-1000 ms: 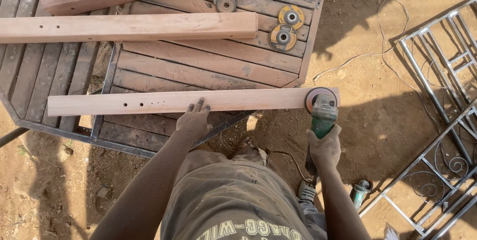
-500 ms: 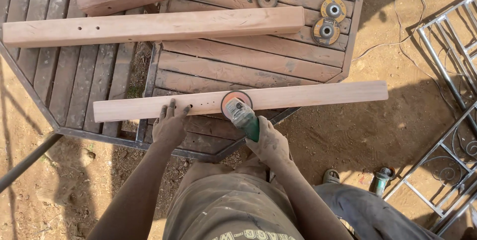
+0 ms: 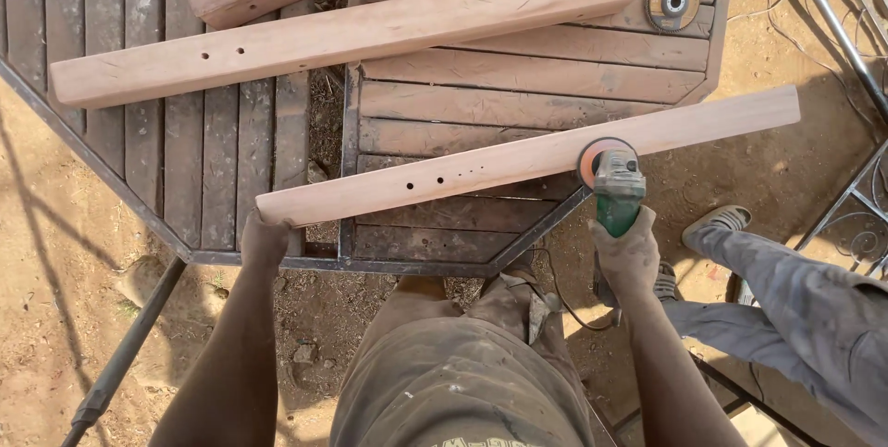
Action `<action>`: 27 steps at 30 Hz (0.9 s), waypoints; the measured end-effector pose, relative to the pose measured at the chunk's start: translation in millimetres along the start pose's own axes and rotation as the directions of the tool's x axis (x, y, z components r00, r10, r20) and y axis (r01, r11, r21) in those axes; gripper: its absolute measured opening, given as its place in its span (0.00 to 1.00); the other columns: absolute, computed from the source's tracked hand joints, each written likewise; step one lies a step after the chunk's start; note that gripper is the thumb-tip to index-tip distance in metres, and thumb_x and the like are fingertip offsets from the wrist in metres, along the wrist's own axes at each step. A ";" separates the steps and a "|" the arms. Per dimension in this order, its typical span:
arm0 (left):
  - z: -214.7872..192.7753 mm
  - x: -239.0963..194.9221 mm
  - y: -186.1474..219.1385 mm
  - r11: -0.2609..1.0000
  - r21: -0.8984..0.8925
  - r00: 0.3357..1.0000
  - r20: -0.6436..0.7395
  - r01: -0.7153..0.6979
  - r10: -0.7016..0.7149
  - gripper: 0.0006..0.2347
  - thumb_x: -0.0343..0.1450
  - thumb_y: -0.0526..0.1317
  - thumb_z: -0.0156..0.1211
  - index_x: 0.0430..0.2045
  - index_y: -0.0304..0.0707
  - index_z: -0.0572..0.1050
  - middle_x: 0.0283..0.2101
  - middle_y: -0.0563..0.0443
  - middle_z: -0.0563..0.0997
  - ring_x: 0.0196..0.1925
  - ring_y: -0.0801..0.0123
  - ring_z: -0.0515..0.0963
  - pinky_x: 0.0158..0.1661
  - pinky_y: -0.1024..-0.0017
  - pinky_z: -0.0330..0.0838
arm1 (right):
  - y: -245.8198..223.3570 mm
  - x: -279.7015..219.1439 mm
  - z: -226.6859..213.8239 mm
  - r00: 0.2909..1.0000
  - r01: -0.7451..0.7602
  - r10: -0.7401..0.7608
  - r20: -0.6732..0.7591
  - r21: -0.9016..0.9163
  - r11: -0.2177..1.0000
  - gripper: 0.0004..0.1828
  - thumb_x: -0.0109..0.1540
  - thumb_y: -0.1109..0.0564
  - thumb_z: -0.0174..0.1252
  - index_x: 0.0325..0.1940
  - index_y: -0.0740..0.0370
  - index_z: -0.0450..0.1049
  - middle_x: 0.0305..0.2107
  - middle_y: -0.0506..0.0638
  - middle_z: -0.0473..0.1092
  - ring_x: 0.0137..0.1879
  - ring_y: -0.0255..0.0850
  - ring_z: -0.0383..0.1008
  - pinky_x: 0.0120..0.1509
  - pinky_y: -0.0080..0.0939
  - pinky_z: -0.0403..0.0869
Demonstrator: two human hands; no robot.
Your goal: Sanding a wooden plank using an angle grinder with a sanding disc
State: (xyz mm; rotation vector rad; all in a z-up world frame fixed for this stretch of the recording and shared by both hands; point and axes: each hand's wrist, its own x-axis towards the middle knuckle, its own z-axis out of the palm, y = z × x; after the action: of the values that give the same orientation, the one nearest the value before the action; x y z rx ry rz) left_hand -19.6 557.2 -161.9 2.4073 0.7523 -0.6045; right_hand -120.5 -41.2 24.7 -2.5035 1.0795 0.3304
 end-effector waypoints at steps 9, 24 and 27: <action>-26.8 -23.9 23.7 0.991 -0.130 0.995 0.092 0.038 -0.026 0.23 0.66 0.44 0.66 0.55 0.35 0.72 0.51 0.30 0.80 0.59 0.39 0.77 0.55 0.44 0.70 | -132.1 -93.9 83.5 0.879 0.372 -0.333 0.342 -0.053 0.927 0.45 0.54 0.33 0.64 0.69 0.45 0.53 0.52 0.53 0.68 0.53 0.59 0.78 0.59 0.61 0.79; -1.9 -57.2 32.1 0.731 -0.638 0.955 0.291 0.242 -0.062 0.20 0.72 0.37 0.58 0.61 0.42 0.73 0.42 0.38 0.81 0.43 0.57 0.82 0.44 0.54 0.79 | -59.3 -11.7 12.0 0.986 0.155 -0.144 0.085 -0.144 0.977 0.41 0.61 0.35 0.62 0.67 0.58 0.53 0.45 0.65 0.72 0.52 0.67 0.77 0.57 0.68 0.76; -11.8 -72.9 23.9 0.514 -0.772 0.920 0.378 0.374 -0.102 0.17 0.79 0.46 0.47 0.62 0.46 0.69 0.48 0.47 0.81 0.45 0.61 0.81 0.50 0.51 0.72 | -76.8 -25.2 14.4 0.963 0.240 -0.214 0.161 -0.165 0.957 0.42 0.61 0.36 0.64 0.68 0.58 0.53 0.47 0.67 0.71 0.54 0.68 0.76 0.60 0.70 0.75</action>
State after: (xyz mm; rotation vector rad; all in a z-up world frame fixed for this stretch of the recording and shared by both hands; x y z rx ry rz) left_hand -56.1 520.2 -104.2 1.2823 0.9729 -0.5118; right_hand -81.9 29.5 41.0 -2.6852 0.7247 0.5522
